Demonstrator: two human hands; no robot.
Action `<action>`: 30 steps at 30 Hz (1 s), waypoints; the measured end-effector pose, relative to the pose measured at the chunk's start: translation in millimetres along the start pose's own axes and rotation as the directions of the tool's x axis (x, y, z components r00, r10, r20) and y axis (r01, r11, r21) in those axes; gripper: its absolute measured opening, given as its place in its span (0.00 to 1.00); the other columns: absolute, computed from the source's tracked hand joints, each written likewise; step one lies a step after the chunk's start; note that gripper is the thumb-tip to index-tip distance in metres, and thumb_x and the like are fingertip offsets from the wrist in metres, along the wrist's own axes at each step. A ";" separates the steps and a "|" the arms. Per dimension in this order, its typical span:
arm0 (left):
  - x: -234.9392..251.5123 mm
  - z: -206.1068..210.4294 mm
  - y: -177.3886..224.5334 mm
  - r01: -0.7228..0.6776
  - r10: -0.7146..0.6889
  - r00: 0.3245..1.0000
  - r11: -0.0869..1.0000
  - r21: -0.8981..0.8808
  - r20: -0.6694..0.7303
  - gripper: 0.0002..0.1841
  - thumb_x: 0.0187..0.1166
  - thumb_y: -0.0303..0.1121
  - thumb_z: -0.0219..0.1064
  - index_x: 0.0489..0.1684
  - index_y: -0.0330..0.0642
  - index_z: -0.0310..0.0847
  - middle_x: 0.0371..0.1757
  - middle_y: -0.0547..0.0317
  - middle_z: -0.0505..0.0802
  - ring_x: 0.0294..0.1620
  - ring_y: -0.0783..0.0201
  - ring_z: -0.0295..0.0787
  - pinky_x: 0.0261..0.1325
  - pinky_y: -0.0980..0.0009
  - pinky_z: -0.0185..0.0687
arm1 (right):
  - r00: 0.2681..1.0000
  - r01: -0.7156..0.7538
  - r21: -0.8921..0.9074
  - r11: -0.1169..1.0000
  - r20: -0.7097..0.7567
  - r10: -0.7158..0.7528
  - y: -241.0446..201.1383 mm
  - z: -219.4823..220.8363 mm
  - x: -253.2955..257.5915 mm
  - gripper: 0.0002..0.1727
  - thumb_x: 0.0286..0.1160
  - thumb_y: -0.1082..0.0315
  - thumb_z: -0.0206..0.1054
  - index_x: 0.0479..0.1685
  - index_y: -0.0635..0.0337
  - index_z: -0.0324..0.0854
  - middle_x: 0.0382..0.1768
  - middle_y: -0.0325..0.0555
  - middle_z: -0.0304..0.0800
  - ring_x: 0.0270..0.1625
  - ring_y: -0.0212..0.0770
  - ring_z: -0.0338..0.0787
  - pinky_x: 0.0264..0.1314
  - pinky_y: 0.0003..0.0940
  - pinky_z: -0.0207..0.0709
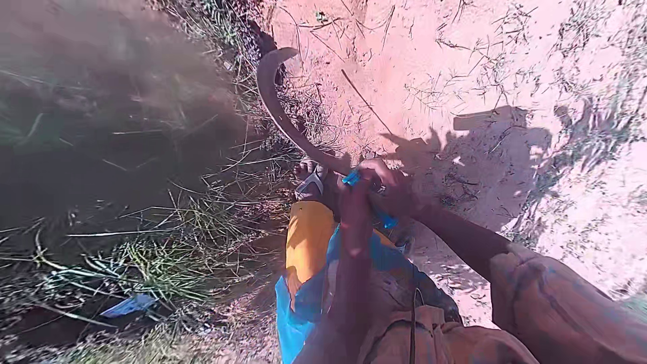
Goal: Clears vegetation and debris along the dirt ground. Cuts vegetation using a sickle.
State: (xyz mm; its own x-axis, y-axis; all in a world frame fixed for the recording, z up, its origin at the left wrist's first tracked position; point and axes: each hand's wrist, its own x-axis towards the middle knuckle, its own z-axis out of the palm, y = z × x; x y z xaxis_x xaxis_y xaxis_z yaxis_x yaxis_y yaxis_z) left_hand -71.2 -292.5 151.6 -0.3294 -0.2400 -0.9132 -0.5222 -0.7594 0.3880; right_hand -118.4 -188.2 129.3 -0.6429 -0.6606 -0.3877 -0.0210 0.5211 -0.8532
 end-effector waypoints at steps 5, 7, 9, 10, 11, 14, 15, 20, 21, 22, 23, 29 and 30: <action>4.4 13.1 9.6 -0.023 0.023 0.993 1.000 0.001 -0.115 0.14 0.86 0.21 0.57 0.67 0.37 0.71 0.50 0.57 0.88 0.49 0.71 0.87 0.54 0.73 0.84 | 0.813 -0.305 0.180 0.935 0.561 0.158 29.1 -58.8 74.8 0.28 0.74 0.73 0.70 0.75 0.70 0.72 0.58 0.57 0.89 0.54 0.37 0.90 0.58 0.34 0.84; 6.6 9.2 12.3 -0.057 0.055 0.994 0.998 -0.010 -0.091 0.15 0.88 0.20 0.53 0.71 0.34 0.68 0.55 0.54 0.90 0.51 0.68 0.89 0.57 0.71 0.86 | 0.874 -0.380 -0.125 0.917 0.275 0.400 40.5 -74.5 105.0 0.26 0.82 0.67 0.66 0.78 0.65 0.72 0.69 0.60 0.85 0.61 0.49 0.91 0.61 0.46 0.84; 8.0 6.9 14.1 -0.077 0.075 0.995 0.997 -0.018 -0.072 0.13 0.89 0.21 0.51 0.67 0.37 0.69 0.53 0.56 0.90 0.48 0.68 0.90 0.53 0.71 0.87 | 0.839 -0.539 -0.358 0.763 -0.143 0.525 61.4 -84.0 134.2 0.33 0.84 0.65 0.63 0.86 0.69 0.62 0.79 0.68 0.72 0.74 0.65 0.82 0.72 0.61 0.74; 8.6 7.0 15.2 -0.080 0.078 0.994 0.996 -0.023 -0.070 0.12 0.89 0.21 0.51 0.65 0.38 0.70 0.52 0.56 0.90 0.47 0.68 0.90 0.52 0.72 0.87 | 0.789 -0.615 -0.364 0.700 -0.285 0.544 78.2 -88.5 146.3 0.35 0.84 0.65 0.62 0.87 0.71 0.59 0.83 0.70 0.68 0.78 0.66 0.78 0.76 0.62 0.71; 8.2 7.8 15.9 -0.073 0.071 0.995 0.997 -0.026 -0.071 0.12 0.89 0.22 0.51 0.65 0.39 0.70 0.51 0.57 0.90 0.46 0.68 0.90 0.51 0.72 0.88 | 0.723 -0.689 -0.342 0.639 -0.371 0.582 93.1 -92.0 153.0 0.36 0.84 0.64 0.61 0.88 0.72 0.57 0.83 0.70 0.67 0.82 0.66 0.75 0.80 0.60 0.68; 6.4 10.5 18.3 -0.026 0.023 0.997 0.999 -0.039 -0.074 0.13 0.91 0.25 0.51 0.69 0.39 0.67 0.53 0.55 0.91 0.51 0.67 0.92 0.56 0.70 0.88 | 0.564 -0.825 -0.327 0.461 -0.433 0.703 128.0 -86.8 151.0 0.29 0.85 0.60 0.57 0.81 0.68 0.67 0.73 0.63 0.82 0.77 0.59 0.82 0.77 0.56 0.72; 5.7 10.9 19.0 -0.007 0.005 0.997 0.999 -0.038 -0.073 0.12 0.92 0.25 0.51 0.69 0.39 0.67 0.53 0.56 0.91 0.51 0.67 0.92 0.56 0.70 0.89 | 0.547 -0.836 -0.326 0.442 -0.434 0.716 136.3 -82.0 145.7 0.26 0.86 0.61 0.56 0.78 0.67 0.71 0.71 0.61 0.84 0.75 0.57 0.84 0.76 0.55 0.74; 7.2 4.0 15.3 0.016 -0.017 0.998 1.000 -0.021 -0.062 0.10 0.91 0.24 0.50 0.62 0.39 0.72 0.50 0.56 0.93 0.48 0.67 0.93 0.54 0.71 0.89 | 0.644 -0.765 -0.315 0.562 -0.366 0.672 142.3 -76.1 126.6 0.22 0.89 0.68 0.49 0.71 0.70 0.78 0.70 0.66 0.84 0.78 0.59 0.81 0.81 0.54 0.69; 7.9 3.0 13.5 0.017 -0.018 0.998 1.000 -0.017 -0.064 0.10 0.91 0.24 0.51 0.61 0.38 0.73 0.49 0.56 0.93 0.48 0.67 0.93 0.53 0.70 0.89 | 0.696 -0.716 -0.334 0.613 -0.280 0.661 134.1 -75.6 119.6 0.21 0.90 0.69 0.49 0.70 0.72 0.78 0.68 0.69 0.84 0.76 0.62 0.82 0.79 0.57 0.70; 9.6 2.0 11.8 0.010 -0.011 0.998 1.000 -0.016 -0.062 0.10 0.90 0.23 0.50 0.60 0.38 0.74 0.48 0.55 0.93 0.48 0.66 0.93 0.54 0.70 0.89 | 0.770 -0.630 -0.349 0.693 -0.169 0.615 128.0 -68.8 110.6 0.19 0.89 0.70 0.50 0.65 0.74 0.79 0.61 0.74 0.85 0.70 0.67 0.84 0.74 0.61 0.72; 10.7 0.8 10.4 0.007 -0.007 0.998 1.000 -0.009 -0.059 0.10 0.90 0.23 0.50 0.60 0.38 0.74 0.48 0.55 0.93 0.48 0.66 0.93 0.54 0.69 0.89 | 0.832 -0.528 -0.364 0.767 -0.040 0.554 122.6 -56.3 98.1 0.16 0.89 0.71 0.50 0.58 0.75 0.79 0.52 0.74 0.86 0.61 0.69 0.86 0.64 0.64 0.74; 9.3 3.6 13.0 0.021 -0.019 0.996 1.000 0.021 -0.084 0.11 0.92 0.24 0.50 0.61 0.37 0.76 0.47 0.55 0.94 0.44 0.66 0.93 0.50 0.70 0.89 | 0.780 -0.625 -0.448 0.639 -0.397 0.484 117.2 -81.7 61.2 0.20 0.89 0.68 0.52 0.69 0.73 0.76 0.65 0.73 0.83 0.65 0.70 0.86 0.65 0.65 0.76; 9.9 3.4 13.5 0.014 -0.013 0.997 1.000 0.016 -0.078 0.11 0.92 0.24 0.49 0.60 0.36 0.76 0.47 0.54 0.94 0.44 0.65 0.93 0.49 0.70 0.89 | 0.745 -0.664 -0.458 0.591 -0.472 0.472 130.2 -105.4 67.4 0.21 0.88 0.68 0.55 0.72 0.71 0.74 0.72 0.70 0.79 0.69 0.69 0.84 0.66 0.65 0.76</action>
State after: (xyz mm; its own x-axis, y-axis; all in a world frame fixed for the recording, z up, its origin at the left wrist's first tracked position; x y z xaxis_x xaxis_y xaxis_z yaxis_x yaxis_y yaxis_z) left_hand -84.2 -303.1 148.3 -0.2599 -0.2768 -0.9251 -0.5396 -0.7529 0.3769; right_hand -245.1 -107.9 28.9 -0.8499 0.0086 -0.5268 0.0639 0.9942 -0.0867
